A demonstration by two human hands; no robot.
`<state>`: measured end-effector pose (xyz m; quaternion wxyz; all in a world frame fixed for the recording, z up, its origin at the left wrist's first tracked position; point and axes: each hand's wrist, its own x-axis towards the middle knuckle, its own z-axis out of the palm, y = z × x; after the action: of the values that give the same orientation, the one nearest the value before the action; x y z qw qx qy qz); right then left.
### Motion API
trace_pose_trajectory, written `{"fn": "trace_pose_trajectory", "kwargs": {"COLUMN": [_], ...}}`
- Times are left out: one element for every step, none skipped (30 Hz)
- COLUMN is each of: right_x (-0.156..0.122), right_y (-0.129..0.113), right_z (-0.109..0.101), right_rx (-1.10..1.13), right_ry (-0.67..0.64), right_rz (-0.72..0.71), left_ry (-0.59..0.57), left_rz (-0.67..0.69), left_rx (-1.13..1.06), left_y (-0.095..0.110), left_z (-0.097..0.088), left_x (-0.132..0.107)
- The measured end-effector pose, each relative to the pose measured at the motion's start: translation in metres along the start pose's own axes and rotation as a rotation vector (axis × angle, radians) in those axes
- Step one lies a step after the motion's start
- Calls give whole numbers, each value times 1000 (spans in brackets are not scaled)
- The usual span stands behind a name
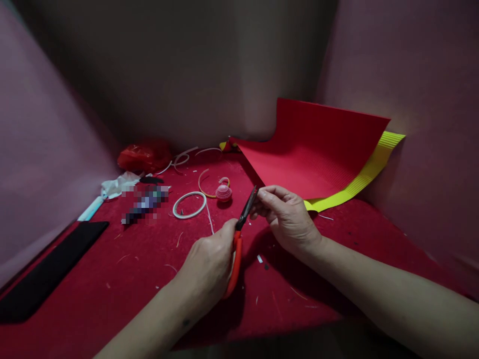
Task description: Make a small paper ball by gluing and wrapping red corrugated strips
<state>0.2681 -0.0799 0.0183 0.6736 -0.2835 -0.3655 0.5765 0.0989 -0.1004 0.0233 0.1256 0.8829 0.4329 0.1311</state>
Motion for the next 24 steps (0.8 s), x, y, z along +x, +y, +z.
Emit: {"fn": "trace_pose_trajectory", "kwargs": {"right_x": [0,0,0,0,0,0,0,0,0,0,0,0,0,0,0,0,0,1,1,1,1,1,1,2], "right_y": [0,0,0,0,0,1,1,1,1,2,2,2,2,2,3,3,3,3,3,2,2,2,2,3], "right_z": [0,0,0,0,0,0,0,-1,-1,-1,-1,-2,-2,-2,-1,-1,-1,-1,-1,-1,-1,-1,-1,-1], "right_rx": [-2,-2,-3,-3,-5,-6,-8,-9,-9,-7,-2,4,11,15,15,11,5,1,-1,4,12,22,32,40], "right_ry": [-1,-3,-5,-5,-6,-9,-12,-17,-21,-24,-26,-27,-28,-29,-30,-30,-30,-29,-29,-30,-32,-35,-38,-41], "right_rz": [1,2,5,8,11,12,13,13,11,8,6,5,5,7,10,14,17,19,19,20,20,21,23,24], "left_ry": [2,7,13,24,35,47,55,62,66,66,63,59,50,42,36,35,33,31,30,29,28,28,31,34], "left_rz": [-1,-5,-9,-8,-4,3,9,15,18,18,16,13,11,11,9,11,13,14,15,16,16,19,23,29], "left_rx": [3,5,7,9,10,12,15,18,20,20,19,16,13,11,14,17,18,20,19,18,16,17,20,24], "left_y": [0,0,0,0,0,0,0,0,0,0,-1,-1,-2,-2,-2,-2,-2,-2,-1,-1,-1,-2,-3,-4], "left_z": [0,0,0,0,0,0,0,0,1,1,1,1,2,2,2,1,1,1,0,0,0,0,0,0], "left_x": [0,0,0,0,0,0,0,0,1,1,1,1,1,2,2,2,2,1,1,1,1,0,0,0]}}
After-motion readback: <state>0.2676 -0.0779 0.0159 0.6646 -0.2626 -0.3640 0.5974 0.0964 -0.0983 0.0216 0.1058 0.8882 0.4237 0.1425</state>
